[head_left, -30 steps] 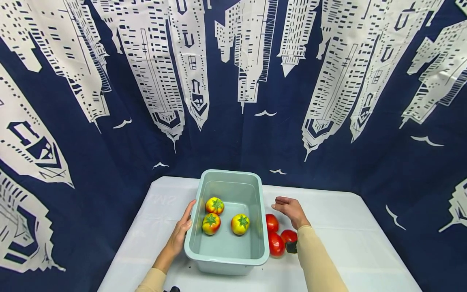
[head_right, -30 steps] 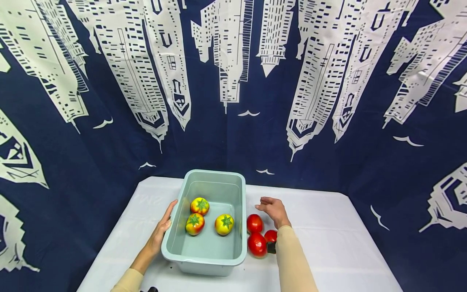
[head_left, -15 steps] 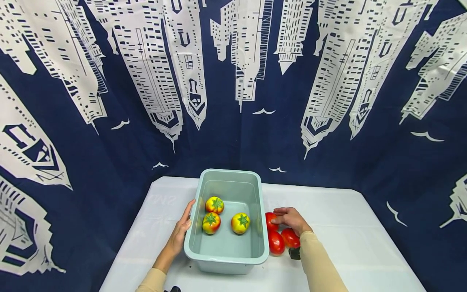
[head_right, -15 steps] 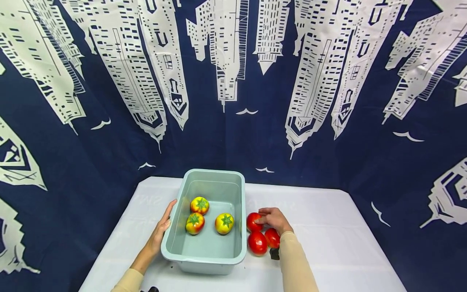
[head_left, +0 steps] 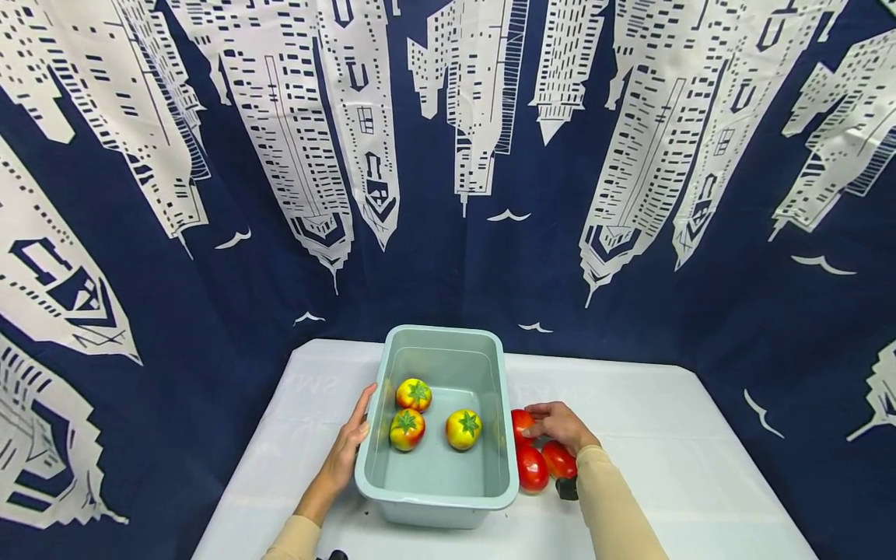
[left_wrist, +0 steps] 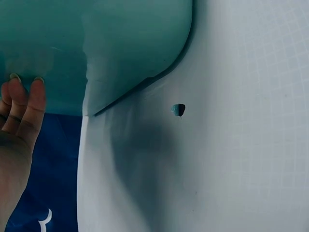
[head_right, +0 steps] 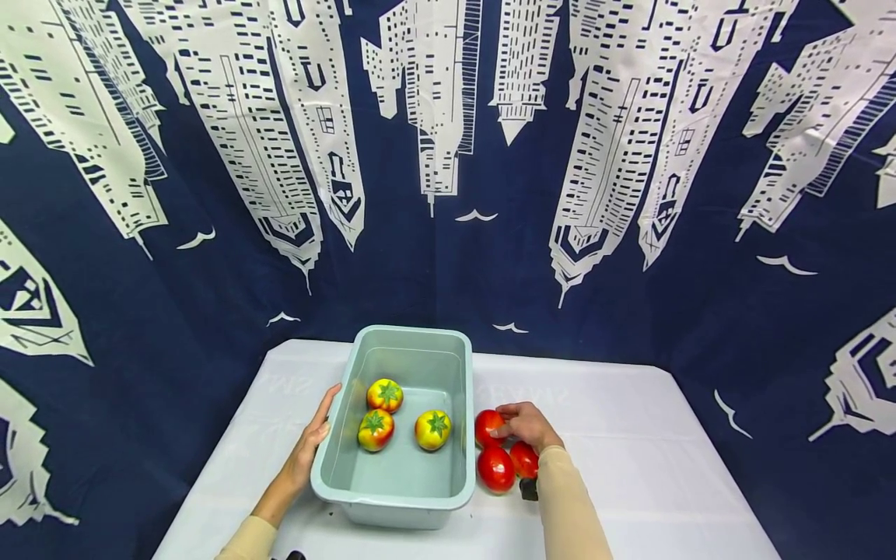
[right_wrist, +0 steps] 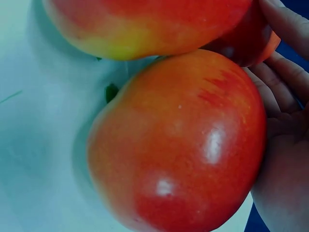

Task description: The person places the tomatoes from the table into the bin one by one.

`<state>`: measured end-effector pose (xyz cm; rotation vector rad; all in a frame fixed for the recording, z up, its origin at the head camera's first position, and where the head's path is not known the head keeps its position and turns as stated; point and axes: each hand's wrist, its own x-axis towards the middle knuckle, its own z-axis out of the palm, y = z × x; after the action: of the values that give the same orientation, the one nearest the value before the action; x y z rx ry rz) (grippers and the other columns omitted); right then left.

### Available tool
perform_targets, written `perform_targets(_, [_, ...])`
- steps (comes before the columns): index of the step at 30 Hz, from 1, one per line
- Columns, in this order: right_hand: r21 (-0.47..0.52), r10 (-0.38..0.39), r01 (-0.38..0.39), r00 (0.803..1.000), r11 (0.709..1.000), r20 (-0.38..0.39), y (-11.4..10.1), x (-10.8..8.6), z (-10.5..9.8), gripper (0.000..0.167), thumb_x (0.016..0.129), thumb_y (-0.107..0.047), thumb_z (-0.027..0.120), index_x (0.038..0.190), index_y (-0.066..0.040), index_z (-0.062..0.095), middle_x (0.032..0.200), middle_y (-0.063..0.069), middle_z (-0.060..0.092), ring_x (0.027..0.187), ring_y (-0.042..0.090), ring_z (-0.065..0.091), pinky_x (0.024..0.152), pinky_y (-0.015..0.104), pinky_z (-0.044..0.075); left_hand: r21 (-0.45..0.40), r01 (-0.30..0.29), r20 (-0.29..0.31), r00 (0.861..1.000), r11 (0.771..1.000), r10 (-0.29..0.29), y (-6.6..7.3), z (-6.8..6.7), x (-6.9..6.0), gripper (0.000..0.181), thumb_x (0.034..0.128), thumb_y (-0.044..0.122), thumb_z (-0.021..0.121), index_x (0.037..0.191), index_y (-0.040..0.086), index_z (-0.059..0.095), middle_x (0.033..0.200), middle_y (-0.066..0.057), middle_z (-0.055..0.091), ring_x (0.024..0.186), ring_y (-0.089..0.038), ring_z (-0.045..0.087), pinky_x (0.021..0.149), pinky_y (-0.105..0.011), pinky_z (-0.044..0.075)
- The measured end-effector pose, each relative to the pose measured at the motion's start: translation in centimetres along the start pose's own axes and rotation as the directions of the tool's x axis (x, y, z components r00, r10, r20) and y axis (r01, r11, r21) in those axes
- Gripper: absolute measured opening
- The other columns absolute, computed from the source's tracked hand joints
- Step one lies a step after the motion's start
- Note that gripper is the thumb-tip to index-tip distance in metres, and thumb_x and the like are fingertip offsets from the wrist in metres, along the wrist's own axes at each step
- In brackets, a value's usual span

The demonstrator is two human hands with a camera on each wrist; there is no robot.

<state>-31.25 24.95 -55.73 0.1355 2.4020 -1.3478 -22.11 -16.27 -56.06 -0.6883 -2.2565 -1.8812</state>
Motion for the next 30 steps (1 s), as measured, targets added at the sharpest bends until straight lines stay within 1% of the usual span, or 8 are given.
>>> perform_targets(5, [0.036,0.013,-0.013,1.0,0.999,-0.011,0.0,-0.1,-0.2,0.068,0.07,-0.018,0.082,0.132,-0.003,0.057,0.118,0.016,0.066,0.097,0.027,0.064,0.089,0.047,0.053,0.005,0.0,-0.005,1.0,1.0,0.0,0.2,0.0,0.0,0.06,0.0979,0.026,0.022,0.157,0.023,0.013,0.162,-0.014,0.022,0.134,-0.039,0.041,0.095,-0.037,0.044])
perform_targets(10, [0.095,-0.003,0.007,0.999,0.995,-0.039,0.1,-0.2,-0.4,0.067,0.074,-0.019,0.081,0.134,-0.003,0.056,0.125,0.018,0.063,0.104,0.028,0.063,0.095,0.049,0.049,0.021,-0.008,-0.005,1.0,1.0,0.008,0.2,0.0,0.0,0.06,0.0977,0.025,0.022,0.158,0.022,0.013,0.161,-0.016,0.022,0.133,-0.041,0.042,0.094,-0.038,0.045])
perform_targets(14, [0.156,-0.071,0.084,0.994,0.984,-0.084,-0.5,0.0,-1.1,0.064,0.079,-0.019,0.077,0.135,0.001,0.054,0.134,0.022,0.058,0.112,0.03,0.06,0.102,0.051,0.044,0.02,-0.002,-0.006,1.0,1.0,0.002,0.1,0.0,0.0,0.061,0.0976,0.025,0.022,0.158,0.023,0.013,0.161,-0.016,0.021,0.133,-0.042,0.041,0.094,-0.04,0.045])
perform_targets(17, [0.202,-0.127,0.15,0.984,0.968,-0.126,-1.8,0.3,-1.8,0.06,0.084,-0.016,0.072,0.136,0.003,0.052,0.137,0.023,0.056,0.115,0.028,0.06,0.104,0.047,0.044,0.022,0.0,-0.008,1.0,1.0,0.001,0.0,0.0,0.0,0.061,0.0976,0.025,0.023,0.158,0.022,0.012,0.162,-0.016,0.02,0.134,-0.045,0.039,0.095,-0.045,0.044])
perform_targets(21, [0.238,-0.173,0.207,0.973,0.949,-0.154,-4.3,0.2,-3.2,0.059,0.086,-0.014,0.07,0.139,0.003,0.049,0.138,0.024,0.055,0.114,0.021,0.061,0.105,0.044,0.043,0.023,0.0,-0.029,1.0,1.0,0.001,0.1,0.0,-0.2,0.061,0.0968,0.023,0.024,0.157,0.019,0.014,0.162,-0.015,0.019,0.134,-0.046,0.037,0.097,-0.05,0.041])
perform_targets(26, [0.269,-0.228,0.265,0.96,0.926,-0.161,-7.3,-0.4,-5.0,0.064,0.088,-0.015,0.07,0.143,0.003,0.044,0.142,0.024,0.051,0.107,0.01,0.061,0.105,0.034,0.044,0.006,0.004,-0.031,1.0,1.0,-0.004,0.5,0.0,-0.1,0.061,0.097,0.022,0.025,0.157,0.02,0.015,0.162,-0.014,0.02,0.136,-0.042,0.037,0.099,-0.042,0.042])
perform_targets(29, [0.313,-0.225,0.27,0.959,0.911,-0.174,-8.5,-0.9,-5.7,0.065,0.088,-0.015,0.07,0.144,0.001,0.042,0.144,0.023,0.049,0.102,0.004,0.061,0.098,0.025,0.047,0.003,0.0,-0.015,1.0,1.0,0.0,0.5,0.0,-0.1,0.06,0.0978,0.021,0.025,0.157,0.02,0.014,0.162,-0.014,0.019,0.137,-0.039,0.037,0.099,-0.038,0.041])
perform_targets(30, [0.34,-0.226,0.275,0.958,0.899,-0.178,-8.8,-0.9,-5.7,0.065,0.088,-0.014,0.07,0.145,0.001,0.042,0.144,0.023,0.048,0.1,0.004,0.062,0.096,0.023,0.048,0.005,0.004,-0.019,1.0,1.0,-0.004,0.5,0.0,-0.2,0.06,0.0977,0.022,0.025,0.157,0.021,0.014,0.162,-0.014,0.02,0.136,-0.036,0.038,0.099,-0.037,0.042])
